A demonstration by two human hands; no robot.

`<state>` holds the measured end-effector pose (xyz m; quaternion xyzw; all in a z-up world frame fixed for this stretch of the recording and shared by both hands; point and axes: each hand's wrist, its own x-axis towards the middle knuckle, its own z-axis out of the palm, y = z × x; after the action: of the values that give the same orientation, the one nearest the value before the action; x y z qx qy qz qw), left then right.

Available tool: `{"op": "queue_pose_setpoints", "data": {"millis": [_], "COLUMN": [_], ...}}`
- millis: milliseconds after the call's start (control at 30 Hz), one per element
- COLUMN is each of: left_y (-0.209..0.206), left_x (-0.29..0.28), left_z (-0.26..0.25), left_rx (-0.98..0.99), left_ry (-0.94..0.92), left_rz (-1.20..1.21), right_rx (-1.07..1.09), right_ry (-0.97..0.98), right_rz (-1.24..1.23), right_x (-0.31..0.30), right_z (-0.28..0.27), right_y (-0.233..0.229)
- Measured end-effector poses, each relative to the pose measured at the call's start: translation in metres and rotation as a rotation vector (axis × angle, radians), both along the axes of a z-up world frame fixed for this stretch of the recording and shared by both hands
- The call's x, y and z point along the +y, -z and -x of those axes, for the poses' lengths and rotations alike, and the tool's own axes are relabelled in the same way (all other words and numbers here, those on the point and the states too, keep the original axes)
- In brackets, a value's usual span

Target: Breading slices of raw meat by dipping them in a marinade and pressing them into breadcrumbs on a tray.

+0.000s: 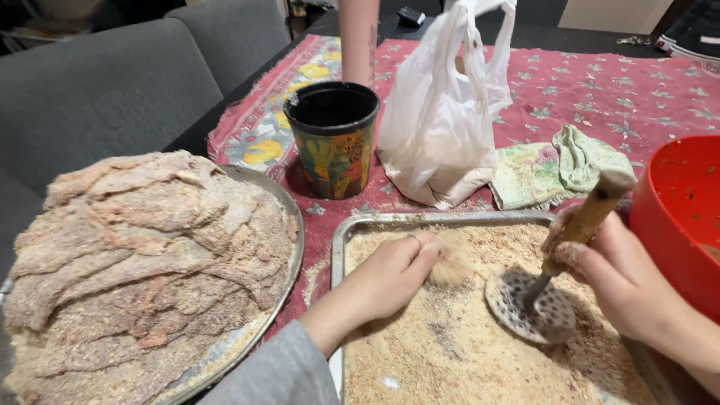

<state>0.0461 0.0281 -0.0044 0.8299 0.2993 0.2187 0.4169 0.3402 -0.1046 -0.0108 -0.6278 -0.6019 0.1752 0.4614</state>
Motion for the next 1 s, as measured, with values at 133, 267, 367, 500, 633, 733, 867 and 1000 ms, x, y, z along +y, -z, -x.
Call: {"op": "queue_pose_setpoints", "data": {"millis": [133, 267, 367, 500, 633, 733, 867, 1000], "left_y": [0.002, -0.012, -0.013, -0.006, 0.003, 0.009, 0.005, -0.005], "left_x": [-0.008, -0.005, -0.002, 0.005, 0.01, 0.014, 0.011, 0.004], "left_z": [0.007, 0.017, 0.024, 0.027, 0.03, 0.029, 0.031, 0.031], "left_rx": [-0.165, -0.296, -0.223, -0.335, -0.277, -0.289, -0.266, -0.157], "left_ry": [0.051, -0.18, -0.313, -0.32, -0.359, -0.385, -0.371, -0.378], "left_rz": [-0.107, -0.013, -0.115, -0.156, -0.168, -0.2, -0.21, -0.138], "right_rx": [0.079, -0.076, -0.279, -0.386, -0.346, -0.399, -0.279, -0.24], "right_ry": [-0.051, -0.215, -0.273, -0.195, -0.239, -0.288, -0.18, -0.131], "right_rz": [0.013, 0.018, 0.016, 0.033, 0.035, 0.029, 0.149, 0.042], "right_x": [-0.011, -0.005, 0.013, 0.043, 0.068, 0.071, 0.059, 0.033], "right_z": [-0.006, 0.044, 0.077, 0.098, 0.117, 0.119, 0.09, 0.044], "right_y": [0.007, -0.016, -0.028, -0.042, -0.042, -0.043, -0.032, -0.018]}}
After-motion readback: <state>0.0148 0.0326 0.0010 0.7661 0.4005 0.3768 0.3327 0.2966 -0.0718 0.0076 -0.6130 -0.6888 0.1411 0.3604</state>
